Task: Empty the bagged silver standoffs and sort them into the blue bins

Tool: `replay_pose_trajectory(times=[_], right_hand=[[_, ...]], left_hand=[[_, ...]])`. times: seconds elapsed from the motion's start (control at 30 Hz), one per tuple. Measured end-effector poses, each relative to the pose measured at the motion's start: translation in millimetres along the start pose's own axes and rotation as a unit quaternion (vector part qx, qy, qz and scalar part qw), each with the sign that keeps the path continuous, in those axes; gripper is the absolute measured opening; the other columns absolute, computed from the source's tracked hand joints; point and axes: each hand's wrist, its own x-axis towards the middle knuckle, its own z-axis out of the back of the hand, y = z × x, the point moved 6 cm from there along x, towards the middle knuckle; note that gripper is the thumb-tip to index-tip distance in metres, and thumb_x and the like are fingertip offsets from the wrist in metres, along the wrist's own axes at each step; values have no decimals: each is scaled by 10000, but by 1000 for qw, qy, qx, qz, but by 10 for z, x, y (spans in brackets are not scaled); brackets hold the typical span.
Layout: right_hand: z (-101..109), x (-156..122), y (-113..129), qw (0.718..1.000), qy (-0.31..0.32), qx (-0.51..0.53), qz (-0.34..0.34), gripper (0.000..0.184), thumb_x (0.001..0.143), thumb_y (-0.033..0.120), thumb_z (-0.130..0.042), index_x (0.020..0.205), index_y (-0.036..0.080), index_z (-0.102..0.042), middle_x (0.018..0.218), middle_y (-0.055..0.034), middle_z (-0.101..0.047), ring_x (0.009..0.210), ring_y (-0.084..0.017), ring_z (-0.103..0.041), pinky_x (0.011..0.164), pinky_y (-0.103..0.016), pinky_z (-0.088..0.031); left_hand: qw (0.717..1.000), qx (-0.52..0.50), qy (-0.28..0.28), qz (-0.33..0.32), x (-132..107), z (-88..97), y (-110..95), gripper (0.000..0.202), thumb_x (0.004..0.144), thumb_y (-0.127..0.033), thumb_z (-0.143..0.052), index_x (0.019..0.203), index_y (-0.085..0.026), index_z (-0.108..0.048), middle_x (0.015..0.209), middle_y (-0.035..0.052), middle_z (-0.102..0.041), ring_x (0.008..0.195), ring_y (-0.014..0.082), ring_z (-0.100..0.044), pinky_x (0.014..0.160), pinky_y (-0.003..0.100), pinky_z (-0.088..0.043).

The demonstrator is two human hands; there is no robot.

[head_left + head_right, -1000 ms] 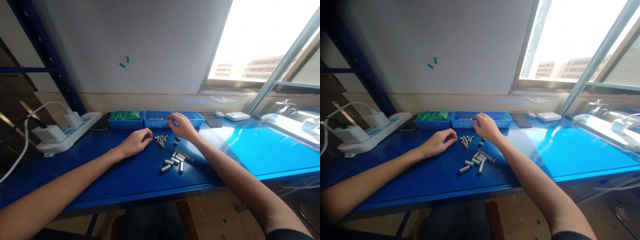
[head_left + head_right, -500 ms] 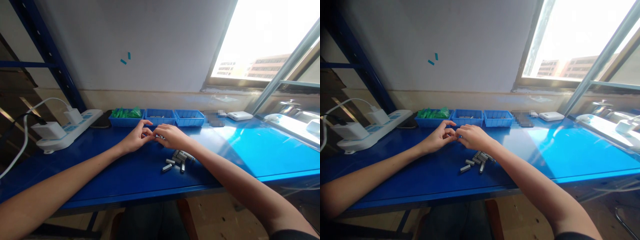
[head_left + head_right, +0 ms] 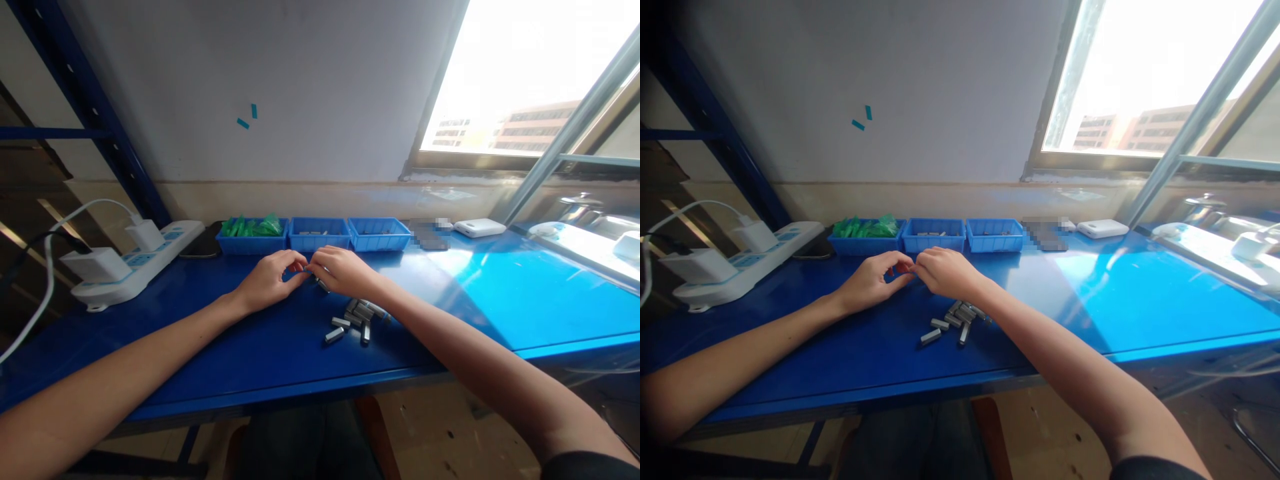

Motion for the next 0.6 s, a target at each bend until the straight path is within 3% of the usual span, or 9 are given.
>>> replay_pose_trajectory(times=[0.17, 0.27, 0.6], right_hand=[[53, -23, 6, 999, -20, 40, -16, 162, 933, 273, -455, 969, 164, -570, 871, -59, -647, 832, -165, -579, 727, -262, -404], [94, -35, 42, 998, -31, 59, 4, 188, 899, 235, -487, 1069, 164, -528, 887, -57, -644, 839, -172, -584, 732, -269, -417], [91, -22, 22, 997, -67, 11, 34, 148, 913, 221, -456, 988, 180, -577, 917, -67, -675, 847, -172, -612, 763, -269, -421]], left_hand=[[1000, 6, -1, 3, -3, 1, -15, 258, 867, -404, -526, 918, -174, -632, 783, 21, -662, 712, 154, -601, 653, 246, -437], [1000, -12, 2, 10, -1, -2, -9, 308, 901, -425, -472, 920, -168, -640, 809, 25, -674, 702, 147, -593, 633, 237, -422], [997, -48, 64, 11, -11, -65, -2, 330, 943, -415, -394, 908, -164, -605, 759, 2, -615, 684, 133, -562, 641, 234, -414]])
